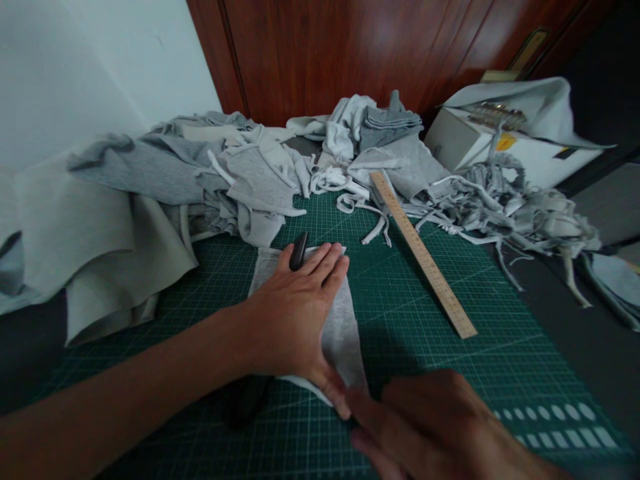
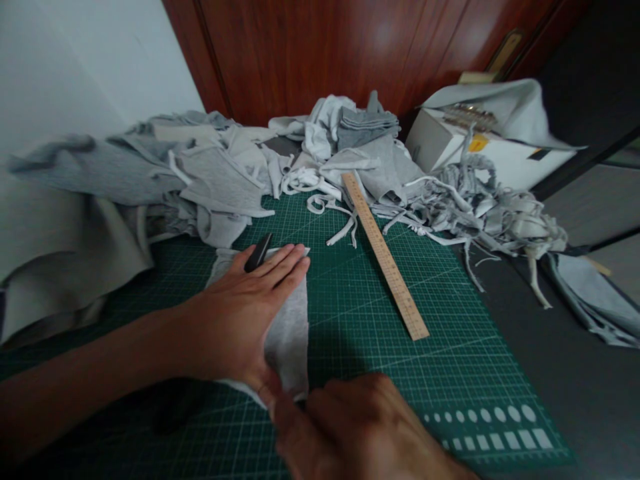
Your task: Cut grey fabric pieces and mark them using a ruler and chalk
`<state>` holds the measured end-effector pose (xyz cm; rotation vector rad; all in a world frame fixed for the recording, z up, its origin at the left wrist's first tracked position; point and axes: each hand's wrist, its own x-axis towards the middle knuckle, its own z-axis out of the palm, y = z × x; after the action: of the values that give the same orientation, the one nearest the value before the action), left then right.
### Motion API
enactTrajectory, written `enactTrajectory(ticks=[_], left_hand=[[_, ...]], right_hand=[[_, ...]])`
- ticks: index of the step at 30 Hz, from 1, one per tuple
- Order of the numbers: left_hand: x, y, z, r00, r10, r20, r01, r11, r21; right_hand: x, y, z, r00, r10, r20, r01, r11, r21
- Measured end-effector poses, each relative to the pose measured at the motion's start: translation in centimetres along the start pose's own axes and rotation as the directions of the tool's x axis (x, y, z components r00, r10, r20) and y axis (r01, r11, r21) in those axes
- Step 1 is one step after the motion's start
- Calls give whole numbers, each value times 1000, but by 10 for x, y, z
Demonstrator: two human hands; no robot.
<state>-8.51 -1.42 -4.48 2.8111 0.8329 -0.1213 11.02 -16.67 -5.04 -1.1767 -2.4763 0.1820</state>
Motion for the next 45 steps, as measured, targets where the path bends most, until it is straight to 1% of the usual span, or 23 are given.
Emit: enactTrajectory(ticks=[2, 3, 5, 7, 8, 11, 12, 15, 19, 22, 24, 26, 29, 31, 34, 36, 40, 45], left_hand=[[0, 0, 0, 1000, 10, -7, -10, 1000, -12], [0, 0, 0, 1000, 13, -12, -13, 1000, -16], [1, 2, 0, 1000, 17, -13, -17, 1000, -18], [2, 4, -2, 1000, 21, -6, -21, 1000, -15], [3, 5, -2, 1000, 19, 2, -19, 1000, -11], [4, 6, -4, 999, 2, 40, -2, 1000, 6], [4, 6, -4, 999, -3, 49, 3, 1000, 9], [2, 5, -3, 1000, 1, 31, -1, 1000, 6], [0, 4, 2, 999, 28, -37, -27, 1000, 9], [0, 3, 6, 998, 36, -59, -36, 999, 5], [-1, 2, 8, 995, 45, -93, -44, 999, 8], [-3, 1, 9, 984, 75, -161, -73, 997, 18], [-6, 1, 11, 953, 138, -270, -133, 990, 38], [-8, 1, 11, 938, 158, -308, -155, 987, 34], [-10, 2, 10, 929, 175, -327, -186, 983, -1], [-11, 1, 8, 932, 173, -318, -189, 982, -19], [-13, 1, 7, 948, 125, -292, -140, 990, -31], [-16, -1, 9, 947, 31, -318, -45, 998, -38]], right_hand=[[2, 7, -6, 993, 119, -8, -118, 992, 42], [5, 13, -9, 984, 179, 22, -181, 981, 70], [14, 30, -16, 970, 239, 42, -243, 960, 140], [30, 53, -22, 931, 362, 52, -366, 915, 167], [40, 64, -24, 914, 402, 50, -404, 898, 174], [73, 95, -29, 893, 448, 38, -448, 878, 171], [83, 103, -29, 889, 457, 28, -456, 878, 145], [110, 118, -25, 893, 449, 30, -450, 892, 53], [127, 123, -15, 886, 462, 42, -463, 886, 32], [131, 124, -11, 887, 459, 39, -460, 887, 27], [131, 123, -10, 894, 446, 41, -447, 894, 24], [131, 123, -9, 899, 437, 33, -438, 899, 15], [129, 125, -6, 906, 424, -6, -424, 906, -14], [127, 126, -3, 909, 414, -40, -416, 909, -36], [126, 128, 0, 912, 405, -68, -409, 911, -57], [125, 128, 1, 913, 401, -71, -405, 911, -69], [125, 128, 1, 914, 399, -74, -405, 911, -85], [125, 128, 2, 903, 424, -68, -429, 897, -104]])
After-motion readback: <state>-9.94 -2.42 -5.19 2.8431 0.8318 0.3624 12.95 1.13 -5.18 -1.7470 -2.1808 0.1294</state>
